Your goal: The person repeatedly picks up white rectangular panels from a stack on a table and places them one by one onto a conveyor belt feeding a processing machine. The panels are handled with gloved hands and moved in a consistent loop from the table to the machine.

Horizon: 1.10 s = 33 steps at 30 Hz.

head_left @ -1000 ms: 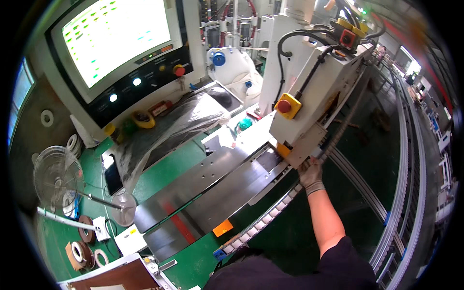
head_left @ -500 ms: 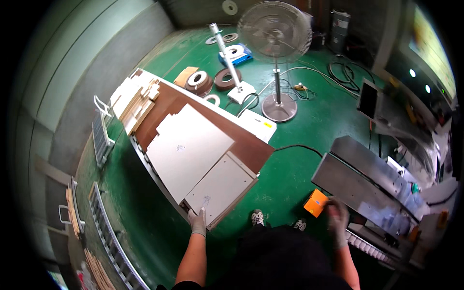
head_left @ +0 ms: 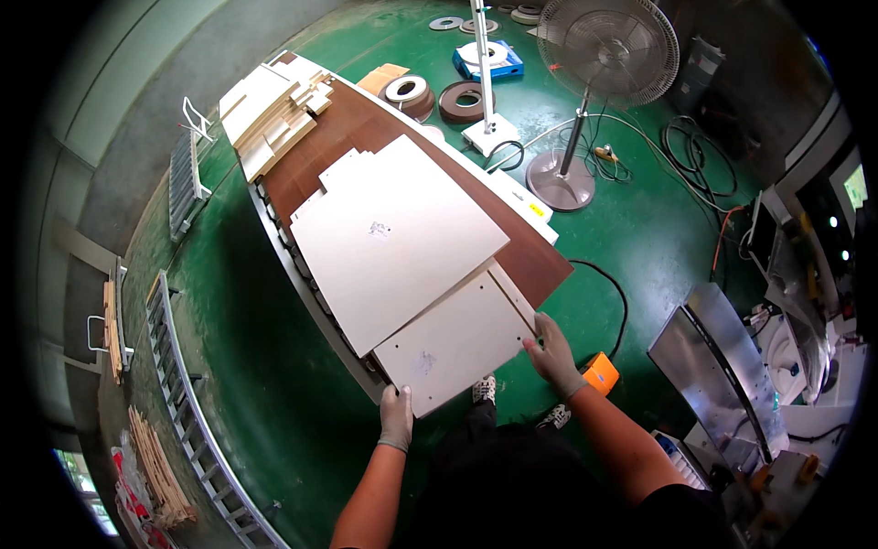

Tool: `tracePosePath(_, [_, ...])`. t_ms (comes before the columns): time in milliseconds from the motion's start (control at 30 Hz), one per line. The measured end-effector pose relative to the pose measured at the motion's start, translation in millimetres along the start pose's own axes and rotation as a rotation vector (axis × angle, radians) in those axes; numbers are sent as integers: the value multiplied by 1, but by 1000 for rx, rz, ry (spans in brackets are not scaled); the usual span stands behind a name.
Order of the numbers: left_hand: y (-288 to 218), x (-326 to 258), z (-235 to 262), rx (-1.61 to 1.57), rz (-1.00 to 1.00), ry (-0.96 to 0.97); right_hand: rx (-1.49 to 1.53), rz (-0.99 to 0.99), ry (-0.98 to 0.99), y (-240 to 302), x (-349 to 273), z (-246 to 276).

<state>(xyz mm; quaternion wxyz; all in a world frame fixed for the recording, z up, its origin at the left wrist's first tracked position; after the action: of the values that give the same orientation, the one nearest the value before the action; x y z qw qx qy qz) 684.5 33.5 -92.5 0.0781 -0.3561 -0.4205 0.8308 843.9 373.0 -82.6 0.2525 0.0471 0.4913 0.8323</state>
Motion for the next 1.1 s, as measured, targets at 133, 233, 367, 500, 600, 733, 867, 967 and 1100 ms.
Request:
tracePosePath(133, [33,-20,-1,-482,10,125,14,-53,-52,-12,-46,-15])
tracePosePath(233, [28,-46,1,-408,37,39,887,-365,26,-19,-75,-27])
tracePosePath(367, [23,-65,-11,-293,-109,-120,735,-289,90,30,-99,8])
tracePosePath(500, [-47,-52,-29,-56,-326,-9,973,-220,-39,25,-154,56])
tracePosePath(600, [-98,-22,-82,-436,-465,298,1160,-187,-362,13,-215,84])
tracePosePath(733, [-166,2,-177,-30,-570,692,1294,7,-892,3,-296,124])
tracePosePath(867, [-230,-65,-290,306,-818,901,990,-24,-1357,-55,-375,148])
tracePosePath(967, [-235,-101,-364,321,-869,1041,1218,159,-1593,-116,-431,147])
tracePosePath(1100, [-236,-119,-451,431,-1423,1106,1332,522,-1681,-120,-458,161])
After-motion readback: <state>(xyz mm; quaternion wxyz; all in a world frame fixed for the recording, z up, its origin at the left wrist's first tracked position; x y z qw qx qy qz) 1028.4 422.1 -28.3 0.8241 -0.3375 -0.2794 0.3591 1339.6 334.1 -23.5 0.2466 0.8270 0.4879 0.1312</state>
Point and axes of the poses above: each hand's wrist, its own x-axis towards the middle knuckle, its own z-axis out of the back of the hand, y = z × x, the point moved 1 cm from there along x, towards the middle knuckle, and after that the axes turned 14 degrees about y, right-handed, at the moved point
